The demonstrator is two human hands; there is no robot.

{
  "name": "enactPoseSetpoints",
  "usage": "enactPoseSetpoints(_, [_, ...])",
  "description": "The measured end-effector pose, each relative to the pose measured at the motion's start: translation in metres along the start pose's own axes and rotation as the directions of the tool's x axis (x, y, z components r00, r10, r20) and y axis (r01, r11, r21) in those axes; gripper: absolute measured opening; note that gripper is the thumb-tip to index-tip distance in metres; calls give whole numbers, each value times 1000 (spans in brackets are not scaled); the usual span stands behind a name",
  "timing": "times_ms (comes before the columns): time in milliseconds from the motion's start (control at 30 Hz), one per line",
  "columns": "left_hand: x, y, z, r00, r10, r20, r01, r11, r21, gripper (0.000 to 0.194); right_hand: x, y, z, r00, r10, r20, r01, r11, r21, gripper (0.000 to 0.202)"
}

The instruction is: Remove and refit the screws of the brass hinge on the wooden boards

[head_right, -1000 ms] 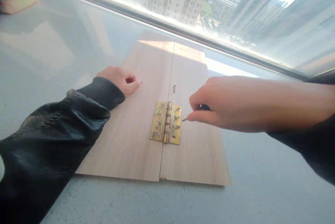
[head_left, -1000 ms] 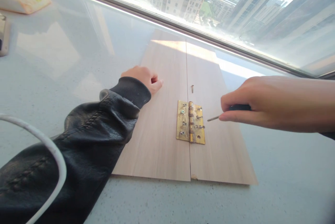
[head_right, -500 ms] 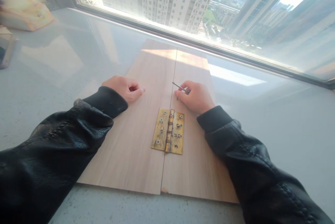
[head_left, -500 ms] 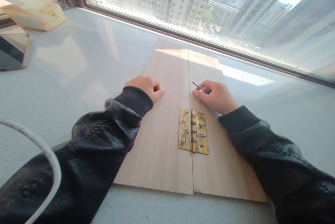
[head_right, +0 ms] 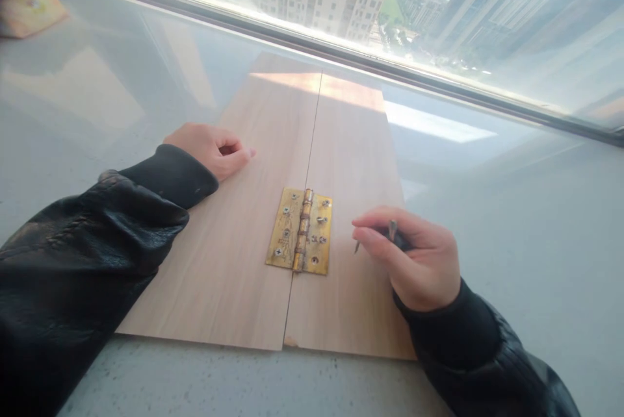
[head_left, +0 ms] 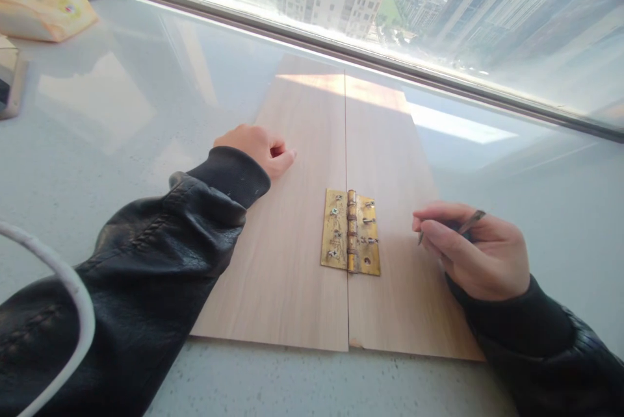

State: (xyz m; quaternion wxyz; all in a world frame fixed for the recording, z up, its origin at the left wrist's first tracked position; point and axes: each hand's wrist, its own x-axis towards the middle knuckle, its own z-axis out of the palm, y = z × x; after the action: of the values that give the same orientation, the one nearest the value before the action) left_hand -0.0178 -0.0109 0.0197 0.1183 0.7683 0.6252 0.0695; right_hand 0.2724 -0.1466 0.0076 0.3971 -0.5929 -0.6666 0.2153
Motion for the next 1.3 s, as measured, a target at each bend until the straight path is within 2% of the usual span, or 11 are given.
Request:
enactPoseSetpoints(167, [0,1,0,1000,-23,0,23,999,23,42,-12,-23,11,984,-138,114,139,990,7,2])
enactPoseSetpoints(333, [1,1,1,1000,-24,-9,24,1000,9,42,-9,-30,18,946,-252,203,253,967,23,15])
enactPoseSetpoints(567, [-1,0,1,999,-11,-44,10,1000,-21,42,-11,-30,19,928,-302,220,307,952,9,14])
enactPoseSetpoints(833, [0,0,1,999,-13,-47,12,999,-31,41,-9,-31,21,902,-352,250,371,928,-31,21])
enactPoseSetpoints(1067, [0,0,-2,1000,-10,14,10,1000,-9,47,-10,-30,21,852,-456,257,477,879,-23,19])
enactPoseSetpoints(1300, [0,1,-2,1000,-16,19,16,1000,-13,47,-10,-33,19,850,-450,273,472,881,-15,17])
